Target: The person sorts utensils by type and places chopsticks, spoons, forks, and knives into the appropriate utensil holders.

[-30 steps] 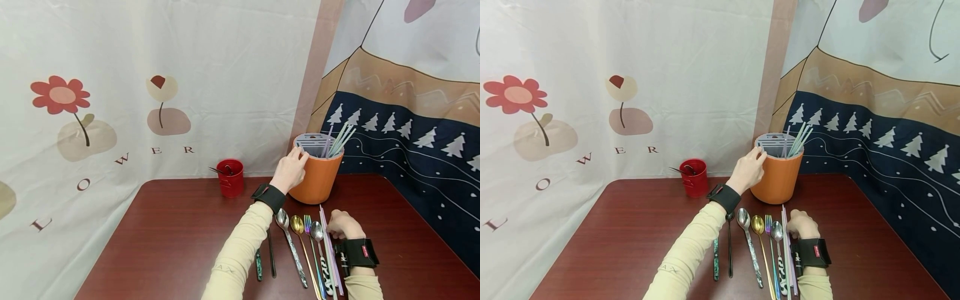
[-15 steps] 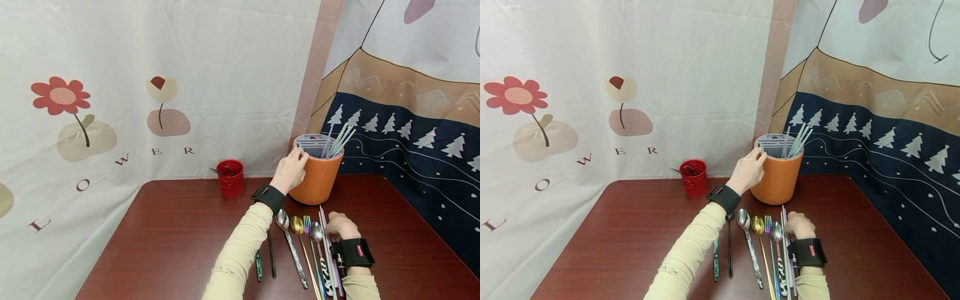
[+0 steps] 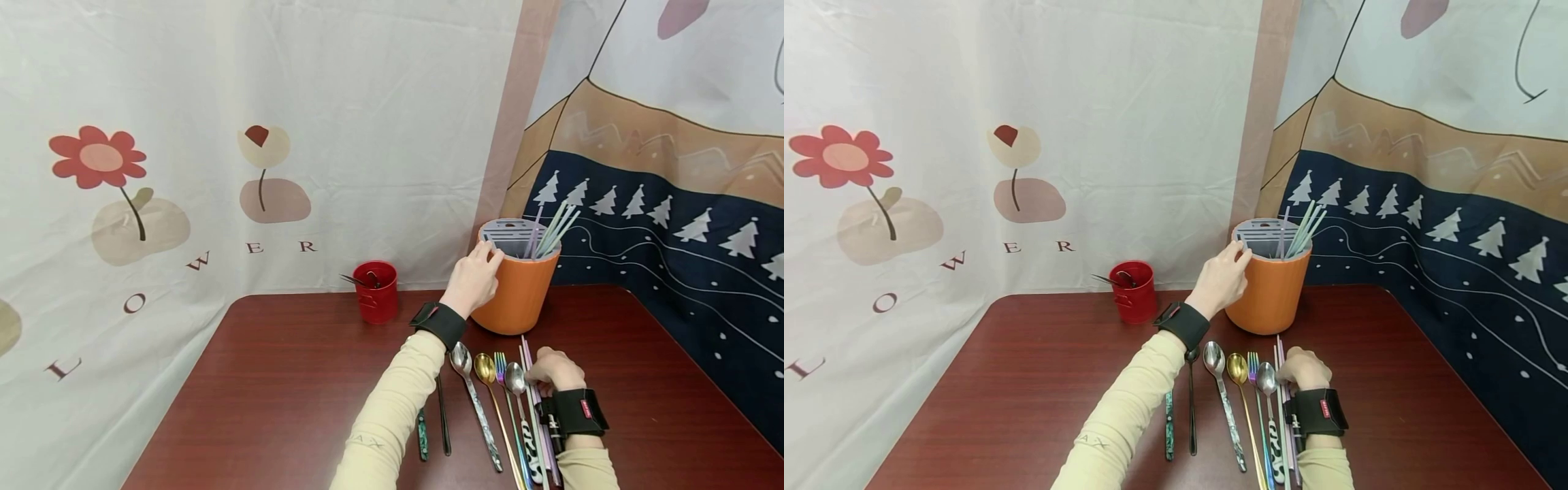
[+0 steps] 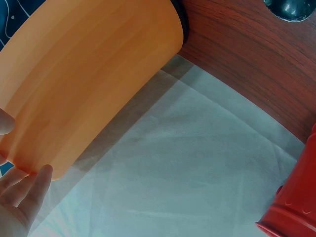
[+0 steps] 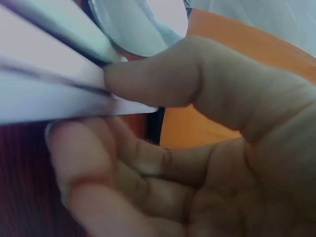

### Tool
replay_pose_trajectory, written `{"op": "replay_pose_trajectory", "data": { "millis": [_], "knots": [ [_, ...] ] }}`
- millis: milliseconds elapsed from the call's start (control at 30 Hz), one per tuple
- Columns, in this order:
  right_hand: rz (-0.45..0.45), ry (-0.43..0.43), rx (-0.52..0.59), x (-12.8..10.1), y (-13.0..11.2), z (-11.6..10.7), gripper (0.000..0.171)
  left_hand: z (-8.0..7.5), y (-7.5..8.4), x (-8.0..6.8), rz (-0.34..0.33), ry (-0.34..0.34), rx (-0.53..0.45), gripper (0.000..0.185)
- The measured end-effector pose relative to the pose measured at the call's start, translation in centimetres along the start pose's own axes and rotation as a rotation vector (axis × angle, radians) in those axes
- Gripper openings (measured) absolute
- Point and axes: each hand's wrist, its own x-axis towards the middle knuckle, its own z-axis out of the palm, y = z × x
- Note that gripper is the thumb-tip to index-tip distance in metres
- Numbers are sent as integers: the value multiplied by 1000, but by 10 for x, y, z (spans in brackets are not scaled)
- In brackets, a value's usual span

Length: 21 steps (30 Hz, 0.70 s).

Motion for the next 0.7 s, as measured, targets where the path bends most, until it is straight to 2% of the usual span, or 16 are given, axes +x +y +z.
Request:
{"op": "replay_pose_trajectory", "data": {
  "millis": [300,433,500,700],
  "knots": [
    [-51,-23,99,0,4,-2,17,0,0,-1,1,-2,9,39],
    [-66,-14,138,-2,4,-8,12,0,0,-1,1,-1,8,39],
    [-75,1,141,-3,5,-13,9,-1,0,-1,3,4,4,38],
    [-84,105,91,-9,3,-26,16,-1,0,-1,5,24,-3,38]
  ]
}}
